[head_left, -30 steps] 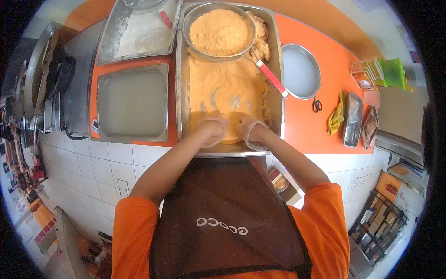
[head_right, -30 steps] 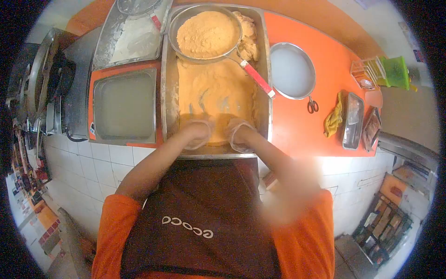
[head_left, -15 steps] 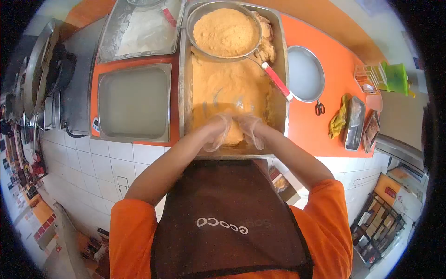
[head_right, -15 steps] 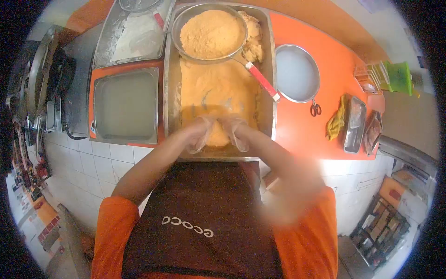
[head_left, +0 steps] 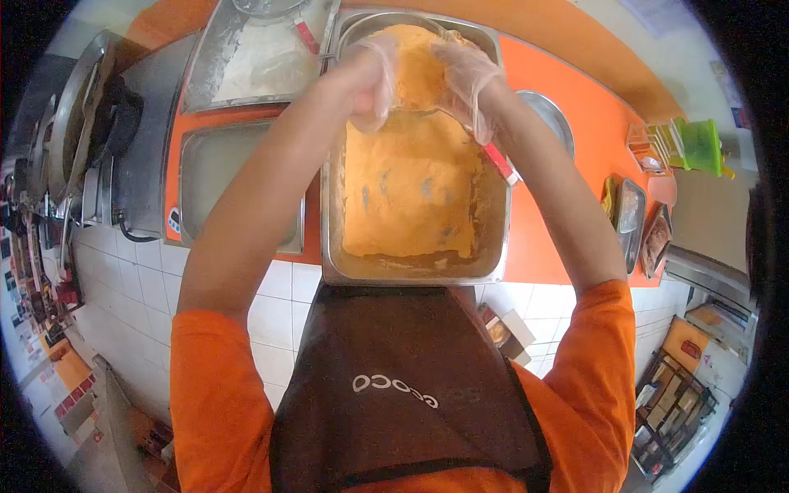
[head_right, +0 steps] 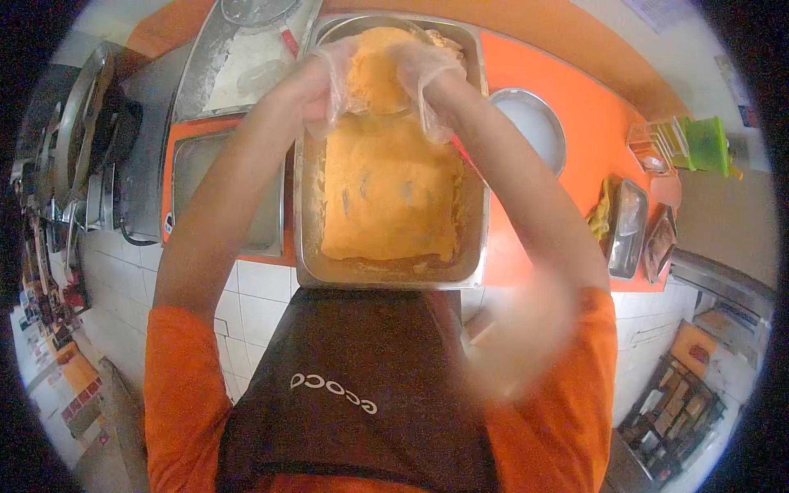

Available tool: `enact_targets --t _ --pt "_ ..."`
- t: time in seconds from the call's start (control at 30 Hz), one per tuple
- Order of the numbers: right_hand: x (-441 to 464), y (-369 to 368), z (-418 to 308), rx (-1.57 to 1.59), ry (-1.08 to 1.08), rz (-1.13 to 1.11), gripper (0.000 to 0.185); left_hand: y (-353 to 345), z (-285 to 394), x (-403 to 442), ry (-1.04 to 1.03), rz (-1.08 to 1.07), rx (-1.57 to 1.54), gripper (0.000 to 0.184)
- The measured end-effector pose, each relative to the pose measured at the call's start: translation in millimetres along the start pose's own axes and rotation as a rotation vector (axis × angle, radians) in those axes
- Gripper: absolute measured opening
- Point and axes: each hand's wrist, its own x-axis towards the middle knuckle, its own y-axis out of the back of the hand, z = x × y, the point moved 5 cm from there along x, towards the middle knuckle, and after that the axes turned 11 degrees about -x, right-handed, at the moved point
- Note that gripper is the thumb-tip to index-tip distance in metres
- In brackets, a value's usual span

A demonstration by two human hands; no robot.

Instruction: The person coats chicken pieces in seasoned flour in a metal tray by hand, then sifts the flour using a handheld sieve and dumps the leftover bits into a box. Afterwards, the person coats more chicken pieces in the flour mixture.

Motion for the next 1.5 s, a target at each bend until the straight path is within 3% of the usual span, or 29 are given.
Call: enact_targets --t 0.03,0.1,0.2,0.27,0.33,0.4,0.43,0.5,0.57,0.63,0.73,0.87,0.93,1.03,1.13,1.23,1.33,1.43,1.5 --pt "-3 7 -4 0.189 -0.125 0.020 0.025 5 1 -4 -0.016 0.021 0.019 0.042" --pt "-5 3 0 0.380 -0.164 0.071 0.028 7 -2 -28 -0.044 0.097 0.062 0.043" --pt "-23 -60 40 0.631 0.022 0.180 0.025 -8 -13 -90 -0.073 0.328 0.141 0.047" --pt "-70 -88 29 0.106 0.281 0.309 0.022 -3 -37 -115 -0.087 0.310 0.066 0.036" --pt "-105 -116 2 -0.646 0.330 0.021 0.022 9 -60 -126 -0.080 0.282 -0.003 0.035" --pt "-129 -153 -27 -0.752 0.347 -0.427 0.022 21 -84 -133 -0.045 0.245 -0.064 0.042" --pt "-143 -177 -40 -0.907 0.543 -0.543 0.022 25 -92 -135 -0.067 0.220 -0.078 0.047" --pt "-154 -211 -64 -0.560 0.544 -0.350 0.023 31 -101 -140 -0.112 0.176 -0.105 0.057" --pt "-150 -209 -67 -0.480 0.477 -0.136 0.023 35 -101 -147 -0.119 0.237 -0.111 0.057" --pt "-123 -188 -57 -0.664 0.349 0.108 0.022 32 -94 -158 -0.163 0.270 -0.126 0.058" --pt "-101 -213 -56 -0.712 0.424 -0.283 0.023 23 -79 -176 -0.253 0.286 -0.173 0.057" --pt "-99 -220 -73 -0.439 0.453 0.056 0.018 33 -72 -186 -0.312 0.258 -0.264 0.054" --pt "-76 -211 -64 -0.428 0.313 0.239 0.016 36 -73 -191 -0.331 0.236 -0.262 0.056" --pt "-50 -259 -97 -0.711 0.300 -0.279 0.022 31 -71 -200 -0.328 0.271 -0.210 0.060" --pt "-77 -219 -116 -0.186 0.414 -0.206 0.021 29 -67 -200 -0.322 0.298 -0.217 0.058" --pt "-45 -216 -100 -0.284 0.165 -0.220 0.022 30 -71 -203 -0.300 0.268 -0.208 0.058" --pt "-72 -228 -123 -0.241 0.237 -0.253 0.020 29 -72 -202 -0.274 0.289 -0.175 0.059" --pt "-129 -229 -138 -0.123 0.537 -0.287 0.019 30 -77 -197 -0.254 0.285 -0.162 0.060" --pt "-136 -209 -120 0.294 0.538 -0.192 0.016 35 -86 -192 -0.236 0.258 -0.150 0.060"
